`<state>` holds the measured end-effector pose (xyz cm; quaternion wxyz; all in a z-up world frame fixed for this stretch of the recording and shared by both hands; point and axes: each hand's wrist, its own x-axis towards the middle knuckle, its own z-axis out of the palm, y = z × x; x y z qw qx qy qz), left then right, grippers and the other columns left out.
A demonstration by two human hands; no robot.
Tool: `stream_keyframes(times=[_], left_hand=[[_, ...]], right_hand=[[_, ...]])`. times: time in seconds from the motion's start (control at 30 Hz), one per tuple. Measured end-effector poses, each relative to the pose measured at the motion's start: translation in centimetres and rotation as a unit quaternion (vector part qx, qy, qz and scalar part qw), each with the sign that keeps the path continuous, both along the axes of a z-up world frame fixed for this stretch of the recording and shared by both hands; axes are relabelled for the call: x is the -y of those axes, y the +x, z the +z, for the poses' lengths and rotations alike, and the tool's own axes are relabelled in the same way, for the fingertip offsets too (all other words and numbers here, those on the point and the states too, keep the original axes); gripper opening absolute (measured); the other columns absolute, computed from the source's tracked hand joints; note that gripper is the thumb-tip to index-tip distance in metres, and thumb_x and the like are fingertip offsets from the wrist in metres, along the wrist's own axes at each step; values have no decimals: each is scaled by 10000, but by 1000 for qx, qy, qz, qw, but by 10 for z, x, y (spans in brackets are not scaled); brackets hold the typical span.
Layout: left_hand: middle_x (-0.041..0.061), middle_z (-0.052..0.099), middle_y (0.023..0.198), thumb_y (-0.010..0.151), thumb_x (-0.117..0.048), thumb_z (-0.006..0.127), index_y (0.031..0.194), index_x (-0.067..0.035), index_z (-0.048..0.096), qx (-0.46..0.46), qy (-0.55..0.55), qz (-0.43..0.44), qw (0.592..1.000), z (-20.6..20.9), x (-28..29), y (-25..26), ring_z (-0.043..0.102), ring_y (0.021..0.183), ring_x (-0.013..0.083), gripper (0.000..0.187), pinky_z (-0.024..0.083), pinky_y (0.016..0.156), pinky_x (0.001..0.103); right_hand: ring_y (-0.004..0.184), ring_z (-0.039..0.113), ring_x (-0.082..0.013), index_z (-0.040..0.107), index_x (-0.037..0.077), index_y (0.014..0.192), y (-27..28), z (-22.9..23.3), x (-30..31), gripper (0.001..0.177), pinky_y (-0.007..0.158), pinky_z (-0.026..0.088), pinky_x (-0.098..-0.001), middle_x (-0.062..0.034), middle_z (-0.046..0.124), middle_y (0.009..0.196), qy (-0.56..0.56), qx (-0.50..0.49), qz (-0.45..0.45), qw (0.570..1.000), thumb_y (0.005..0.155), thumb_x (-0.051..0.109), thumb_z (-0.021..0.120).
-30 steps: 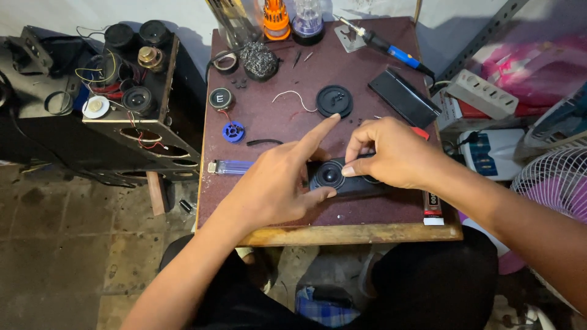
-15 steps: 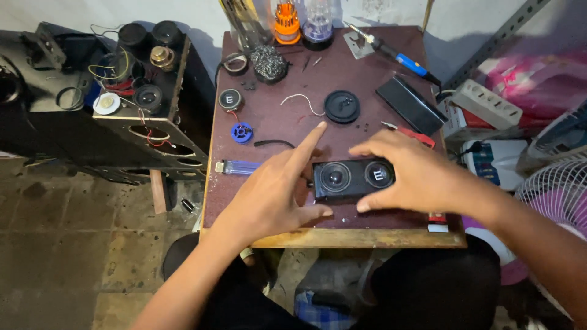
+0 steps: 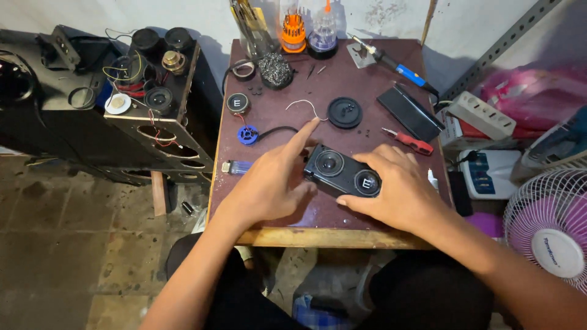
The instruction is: The person applies glue from a tube to the edges of a small electronic device's casing. They then place a circular speaker component onto the glued area and press it down to secure it in place.
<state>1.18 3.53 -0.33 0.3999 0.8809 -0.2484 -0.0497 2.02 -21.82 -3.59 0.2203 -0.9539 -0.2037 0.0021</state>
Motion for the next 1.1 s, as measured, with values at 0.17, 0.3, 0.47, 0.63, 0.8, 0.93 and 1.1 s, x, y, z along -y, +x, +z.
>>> stream_keyframes(times=[0.17, 0.3, 0.47, 0.63, 0.8, 0.93, 1.1], left_hand=[[187, 629, 1415, 747, -171, 849, 1616, -140, 162, -2, 8, 3, 1000, 5, 5, 4, 617, 983, 390, 1108, 471, 864, 432], [229, 680, 1281, 613, -133, 910, 1615, -24, 227, 43, 5, -7, 999, 0, 4, 8, 642, 1105, 477, 1217, 434, 1058, 559], [174, 691, 1311, 633, -121, 927, 1610, -19, 227, 51, -37, 2, 998, -15, 1, 10, 655, 1061, 391, 1205, 393, 1106, 524], [165, 682, 1346, 628, -88, 917, 1616, -25, 216, 41, -55, 5, 998, -19, -2, 12, 614, 1187, 428, 1213, 349, 1143, 535], [146, 697, 1333, 623, -103, 928, 1628, -34, 205, 48, -48, -2, 998, -22, -2, 16, 610, 1240, 406, 1239, 333, 1170, 525], [122, 697, 1343, 632, -111, 927, 1632, -45, 182, 44, -51, -5, 998, -27, -4, 16, 613, 1263, 375, 1248, 323, 1180, 520], [113, 697, 1339, 627, -114, 923, 1626, -31, 182, 33, -41, -6, 999, -25, -4, 17, 615, 1275, 356, 1247, 293, 1197, 525]], right_hand=[[1173, 585, -239, 698, 175, 1292, 12, 10, 6, 786, 1037, 420, -402, -33, 660, 1154, 39, -41, 2, 998, 627, 526, 925], [1050, 674, -266, 757, 168, 1206, 26, 33, -3, 598, 887, 507, -408, -47, 710, 1077, 69, -81, 30, 994, 650, 297, 936], [1072, 685, -264, 759, 174, 1195, 38, 48, -25, 580, 895, 536, -427, -28, 705, 1096, -42, -124, 19, 991, 671, 374, 907], [1096, 676, -206, 758, 239, 1153, 43, 52, -39, 508, 891, 541, -442, 74, 669, 1132, -126, -168, -12, 978, 698, 432, 877], [998, 719, -224, 752, 131, 1099, 45, 55, -42, 402, 800, 581, -404, 0, 697, 1062, -95, -166, 6, 982, 752, 312, 846], [969, 728, -262, 748, 100, 1108, 47, 52, -42, 445, 781, 594, -409, -39, 708, 1043, -75, -163, 21, 984, 732, 309, 859], [878, 726, -260, 743, 62, 1073, 42, 43, -36, 495, 727, 591, -402, -58, 684, 947, -22, -118, 30, 992, 659, 290, 890]])
